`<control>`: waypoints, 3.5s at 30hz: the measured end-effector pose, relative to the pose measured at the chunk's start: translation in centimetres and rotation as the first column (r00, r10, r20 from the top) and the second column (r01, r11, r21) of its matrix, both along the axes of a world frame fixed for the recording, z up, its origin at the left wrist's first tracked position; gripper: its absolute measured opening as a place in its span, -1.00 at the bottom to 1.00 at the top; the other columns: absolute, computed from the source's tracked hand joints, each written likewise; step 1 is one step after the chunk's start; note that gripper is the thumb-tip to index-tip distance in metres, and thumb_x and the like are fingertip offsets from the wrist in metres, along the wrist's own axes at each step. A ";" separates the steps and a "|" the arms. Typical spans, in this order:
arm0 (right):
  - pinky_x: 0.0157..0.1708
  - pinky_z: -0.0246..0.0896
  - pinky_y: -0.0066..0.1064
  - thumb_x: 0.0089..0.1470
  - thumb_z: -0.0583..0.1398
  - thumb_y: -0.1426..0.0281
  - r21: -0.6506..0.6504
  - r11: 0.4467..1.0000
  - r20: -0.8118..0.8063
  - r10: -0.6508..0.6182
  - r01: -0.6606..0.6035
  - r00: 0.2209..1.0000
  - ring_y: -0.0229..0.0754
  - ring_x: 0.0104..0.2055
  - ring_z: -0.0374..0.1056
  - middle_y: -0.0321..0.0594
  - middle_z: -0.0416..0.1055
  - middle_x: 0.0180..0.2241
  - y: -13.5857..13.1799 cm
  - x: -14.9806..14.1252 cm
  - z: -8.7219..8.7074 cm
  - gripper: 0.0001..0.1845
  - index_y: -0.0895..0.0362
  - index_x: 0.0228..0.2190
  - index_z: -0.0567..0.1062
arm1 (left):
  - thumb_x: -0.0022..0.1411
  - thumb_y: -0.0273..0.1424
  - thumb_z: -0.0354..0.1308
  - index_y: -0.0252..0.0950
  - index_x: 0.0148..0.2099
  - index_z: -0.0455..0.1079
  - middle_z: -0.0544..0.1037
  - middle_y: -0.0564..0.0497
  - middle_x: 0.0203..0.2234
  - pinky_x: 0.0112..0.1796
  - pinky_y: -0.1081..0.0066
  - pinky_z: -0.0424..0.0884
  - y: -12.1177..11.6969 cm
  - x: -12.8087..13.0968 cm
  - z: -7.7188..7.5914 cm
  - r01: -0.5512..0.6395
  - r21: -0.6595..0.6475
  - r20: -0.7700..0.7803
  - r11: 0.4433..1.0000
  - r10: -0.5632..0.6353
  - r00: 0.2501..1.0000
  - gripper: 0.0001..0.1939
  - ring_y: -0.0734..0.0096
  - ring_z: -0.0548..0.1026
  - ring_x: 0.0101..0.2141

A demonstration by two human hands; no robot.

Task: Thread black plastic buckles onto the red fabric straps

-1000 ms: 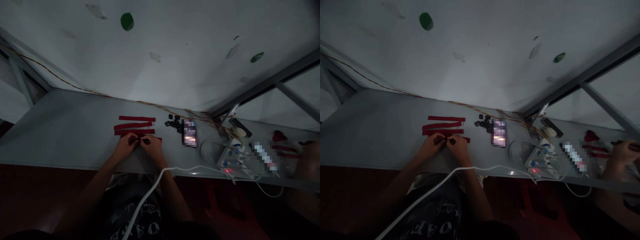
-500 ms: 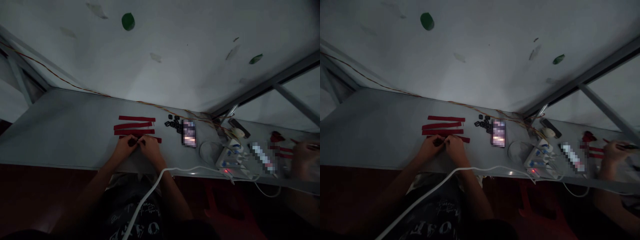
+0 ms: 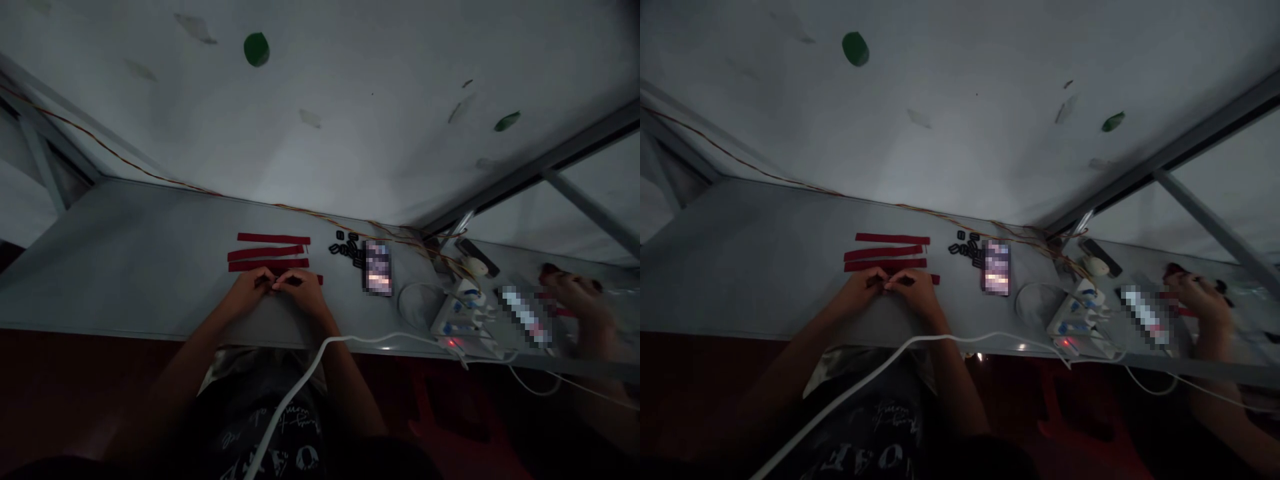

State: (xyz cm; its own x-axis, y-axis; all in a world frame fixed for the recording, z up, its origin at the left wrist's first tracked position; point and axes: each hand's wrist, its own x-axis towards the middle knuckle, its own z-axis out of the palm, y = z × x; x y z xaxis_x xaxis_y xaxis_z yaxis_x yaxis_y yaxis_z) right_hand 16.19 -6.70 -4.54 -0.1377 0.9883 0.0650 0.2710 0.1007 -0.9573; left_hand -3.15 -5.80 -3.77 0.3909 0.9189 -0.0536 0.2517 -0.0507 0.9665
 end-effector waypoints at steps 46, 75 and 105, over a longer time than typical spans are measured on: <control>0.01 0.46 -0.18 -0.06 0.50 0.20 0.196 0.981 0.095 -0.008 -0.011 0.995 -0.06 -0.10 0.56 -0.19 0.64 -0.13 -2.7 -2.1 1.8 -0.59 -0.07 -0.12 0.68 | 0.16 -0.15 0.36 -0.23 -0.22 0.37 0.53 0.03 -0.34 -0.29 0.41 0.46 0.0 -3.7 2.5 0.117 -0.242 0.218 0.963 -0.063 0.974 -0.68 0.37 0.51 -0.33; -0.42 0.12 -0.44 -0.08 0.41 0.23 -0.460 0.874 -0.293 0.020 -0.159 0.956 -0.32 -0.48 0.26 -0.35 0.45 -0.52 -2.1 -3.6 3.0 -0.72 0.15 -0.33 0.64 | 0.35 -0.62 0.14 -0.20 -0.11 0.54 0.69 0.09 -0.34 -0.14 0.28 0.37 -0.8 -7.7 3.1 0.369 0.883 -0.449 0.292 0.289 0.846 -0.76 0.41 0.58 -0.33; 0.29 0.27 -0.25 0.30 0.24 0.30 0.336 0.910 0.431 0.080 -0.242 0.899 -0.14 0.22 0.40 -0.05 0.50 0.17 -1.5 -1.2 -4.8 -0.56 0.15 0.16 0.50 | 0.45 -0.18 -0.03 -0.24 0.24 0.39 0.61 -0.15 0.07 0.08 0.13 0.48 -1.1 -3.7 -2.5 0.244 0.544 -0.515 0.803 0.091 0.852 -0.55 0.10 0.59 0.02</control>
State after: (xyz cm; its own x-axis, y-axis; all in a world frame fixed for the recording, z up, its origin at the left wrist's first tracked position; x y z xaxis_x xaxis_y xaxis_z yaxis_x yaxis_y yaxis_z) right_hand 14.95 -8.25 -9.32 -0.3866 0.8624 0.3267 0.5694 0.5019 -0.6511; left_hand -6.81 -6.88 -6.29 0.5321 0.8048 0.2629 0.6498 -0.5873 0.4825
